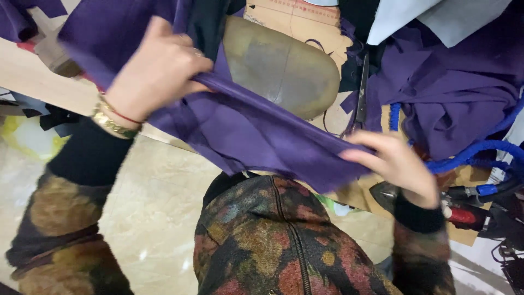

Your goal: A person irons and presses purple fabric garment components using a steam iron, a white pressing cloth, and a wooden pressing block to flatten seams.

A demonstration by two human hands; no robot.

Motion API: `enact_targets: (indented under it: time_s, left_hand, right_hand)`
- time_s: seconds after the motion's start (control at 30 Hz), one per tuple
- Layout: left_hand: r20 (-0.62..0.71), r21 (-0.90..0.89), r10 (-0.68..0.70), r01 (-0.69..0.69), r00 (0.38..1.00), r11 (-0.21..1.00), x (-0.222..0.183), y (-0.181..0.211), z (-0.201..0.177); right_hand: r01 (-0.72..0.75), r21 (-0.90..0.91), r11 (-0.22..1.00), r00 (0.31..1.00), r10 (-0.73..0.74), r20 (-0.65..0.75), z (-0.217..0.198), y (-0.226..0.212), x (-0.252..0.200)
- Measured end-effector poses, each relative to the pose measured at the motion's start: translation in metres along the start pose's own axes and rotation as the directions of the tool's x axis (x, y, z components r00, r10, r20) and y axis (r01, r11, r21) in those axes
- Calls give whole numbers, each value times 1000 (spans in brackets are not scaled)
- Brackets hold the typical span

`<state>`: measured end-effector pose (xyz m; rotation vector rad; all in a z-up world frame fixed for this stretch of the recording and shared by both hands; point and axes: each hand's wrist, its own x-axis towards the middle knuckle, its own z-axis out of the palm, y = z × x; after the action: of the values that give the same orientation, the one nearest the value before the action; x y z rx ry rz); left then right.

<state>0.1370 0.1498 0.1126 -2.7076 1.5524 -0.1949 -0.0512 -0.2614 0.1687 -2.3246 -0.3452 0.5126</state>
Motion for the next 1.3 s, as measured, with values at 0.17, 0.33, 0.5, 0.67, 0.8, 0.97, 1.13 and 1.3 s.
enact_targets:
  time_s: [0.17,0.33,0.5,0.67,0.8,0.97,1.13,1.3]
  left_hand:
    - [137,-689,126,3,982,725,1,-1,-44]
    - [548,-796,-84,550,832,255,26,4,-30]
    - [196,-873,-485,377,852,310,58,15,113]
    - [212,-959,-557,282,803,41,63,26,107]
    - [336,-937,-451,341,827,-74,38,27,85]
    - [306,-818,-406,456,861,351,-14,20,120]
    - [319,-608,-393,505,862,613,-37,30,98]
    - [301,-480,-534,609,790,631,-99,-7,92]
  right_hand:
    - [-130,136,982,988,116,104,-30,74,-77]
    - [-351,159,923,936,346,62,-10,122,-24]
    - [-347,-34,937,920,333,-208,29,162,40]
    - [-280,-97,955,895,223,-386,43,131,91]
    - [-274,404,873,850,416,-323,63,177,121]
    - [-309,733,606,861,506,-55,48,145,130]
    - [-175,895,409,871,488,-54,61,178,126]
    - [-21,971,239,818,562,-120,56,189,131]
